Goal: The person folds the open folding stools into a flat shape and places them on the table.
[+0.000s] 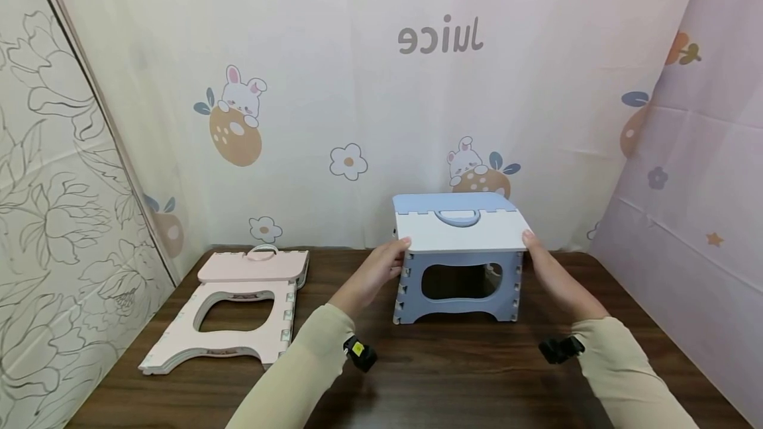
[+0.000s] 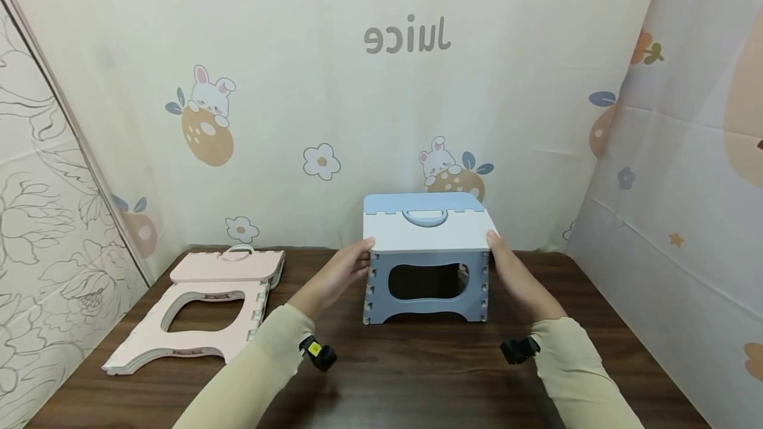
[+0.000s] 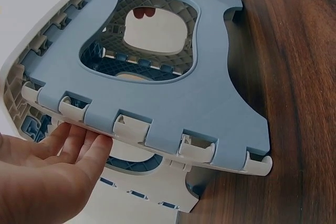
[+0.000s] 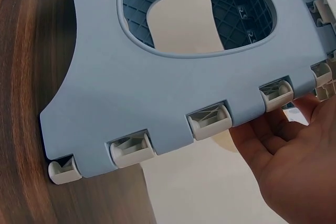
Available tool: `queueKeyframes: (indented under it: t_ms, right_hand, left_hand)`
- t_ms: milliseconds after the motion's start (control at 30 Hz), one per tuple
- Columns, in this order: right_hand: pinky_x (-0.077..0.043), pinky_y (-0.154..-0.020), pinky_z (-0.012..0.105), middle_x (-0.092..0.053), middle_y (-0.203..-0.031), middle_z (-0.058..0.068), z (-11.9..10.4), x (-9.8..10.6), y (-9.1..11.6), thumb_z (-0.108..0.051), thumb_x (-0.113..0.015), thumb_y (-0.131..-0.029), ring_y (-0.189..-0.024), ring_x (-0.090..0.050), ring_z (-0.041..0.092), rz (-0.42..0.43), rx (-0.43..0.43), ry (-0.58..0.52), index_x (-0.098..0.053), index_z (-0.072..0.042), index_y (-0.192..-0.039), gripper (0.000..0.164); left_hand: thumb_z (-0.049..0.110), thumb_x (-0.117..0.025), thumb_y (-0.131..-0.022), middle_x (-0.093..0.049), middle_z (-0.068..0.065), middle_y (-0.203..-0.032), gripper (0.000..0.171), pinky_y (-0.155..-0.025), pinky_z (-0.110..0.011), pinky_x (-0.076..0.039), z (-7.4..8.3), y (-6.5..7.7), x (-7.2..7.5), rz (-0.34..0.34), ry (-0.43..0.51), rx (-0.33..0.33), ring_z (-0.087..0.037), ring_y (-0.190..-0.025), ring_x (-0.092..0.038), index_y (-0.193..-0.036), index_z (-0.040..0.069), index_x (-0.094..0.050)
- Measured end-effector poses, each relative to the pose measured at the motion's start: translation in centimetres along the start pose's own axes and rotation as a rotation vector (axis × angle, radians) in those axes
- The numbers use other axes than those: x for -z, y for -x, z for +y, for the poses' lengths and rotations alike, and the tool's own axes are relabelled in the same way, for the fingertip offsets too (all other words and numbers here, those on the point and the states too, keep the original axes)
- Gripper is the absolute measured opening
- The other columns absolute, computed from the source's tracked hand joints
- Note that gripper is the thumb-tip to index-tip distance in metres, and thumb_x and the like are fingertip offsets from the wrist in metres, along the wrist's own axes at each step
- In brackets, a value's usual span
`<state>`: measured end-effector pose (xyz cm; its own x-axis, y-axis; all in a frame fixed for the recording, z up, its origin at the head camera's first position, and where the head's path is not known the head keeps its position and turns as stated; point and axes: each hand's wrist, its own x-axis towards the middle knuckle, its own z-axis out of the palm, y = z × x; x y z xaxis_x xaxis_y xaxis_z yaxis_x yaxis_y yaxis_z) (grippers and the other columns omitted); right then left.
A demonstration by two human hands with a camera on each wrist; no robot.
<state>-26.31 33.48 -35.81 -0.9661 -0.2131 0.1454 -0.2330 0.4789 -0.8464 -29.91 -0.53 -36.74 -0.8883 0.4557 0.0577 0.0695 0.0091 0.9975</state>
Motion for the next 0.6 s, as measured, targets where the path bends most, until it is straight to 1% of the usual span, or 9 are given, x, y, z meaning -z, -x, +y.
queueKeyframes:
  t_ms: [167, 333, 467, 600]
  right_hand:
    - [0.007, -0.108, 0.072, 0.022, -0.163, 0.012, -0.2, -0.4, -0.1, -0.055, -0.011, -0.107, -0.146, 0.019, 0.036, -0.011, 0.013, -0.001, 0.017, -0.017, -0.158, 0.069]
    - [0.007, -0.108, 0.072, 0.022, -0.163, 0.013, -0.4, -0.8, -0.3, -0.055, -0.011, -0.107, -0.145, 0.02, 0.036, -0.013, 0.003, 0.014, 0.017, -0.017, -0.158, 0.07]
    - [0.005, -0.108, 0.073, 0.02, -0.163, 0.015, -0.6, -1.2, -0.5, -0.056, -0.011, -0.107, -0.146, 0.017, 0.038, -0.016, 0.006, 0.013, 0.016, -0.017, -0.158, 0.07]
    - [0.003, -0.107, 0.075, 0.018, -0.164, 0.016, -0.8, -1.6, -0.6, -0.055, -0.011, -0.107, -0.146, 0.014, 0.04, -0.021, 0.014, 0.008, 0.015, -0.019, -0.159, 0.069]
  left_hand:
    - [0.057, -0.044, -0.102, -0.047, -0.017, -0.145, 0.078, -0.113, -0.044, -0.032, 0.0, 0.3, 0.4, 0.0, -0.006, -0.002, -0.03, -0.134, -0.044, -0.151, -0.001, -0.035]
    - [0.055, -0.043, -0.102, -0.046, -0.02, -0.145, 0.076, -0.114, -0.046, -0.031, 0.0, 0.4, 0.7, 0.007, 0.005, -0.009, -0.032, -0.134, -0.044, -0.152, -0.002, -0.035]
    - [0.052, -0.043, -0.103, -0.046, -0.021, -0.144, 0.074, -0.114, -0.047, -0.03, 0.0, 0.7, 1.0, 0.016, 0.015, -0.015, -0.033, -0.133, -0.045, -0.15, -0.004, -0.036]
    - [0.05, -0.042, -0.104, -0.045, -0.023, -0.145, 0.073, -0.114, -0.047, -0.031, -0.2, 0.9, 1.4, 0.014, 0.014, -0.021, -0.033, -0.133, -0.045, -0.15, -0.007, -0.035]
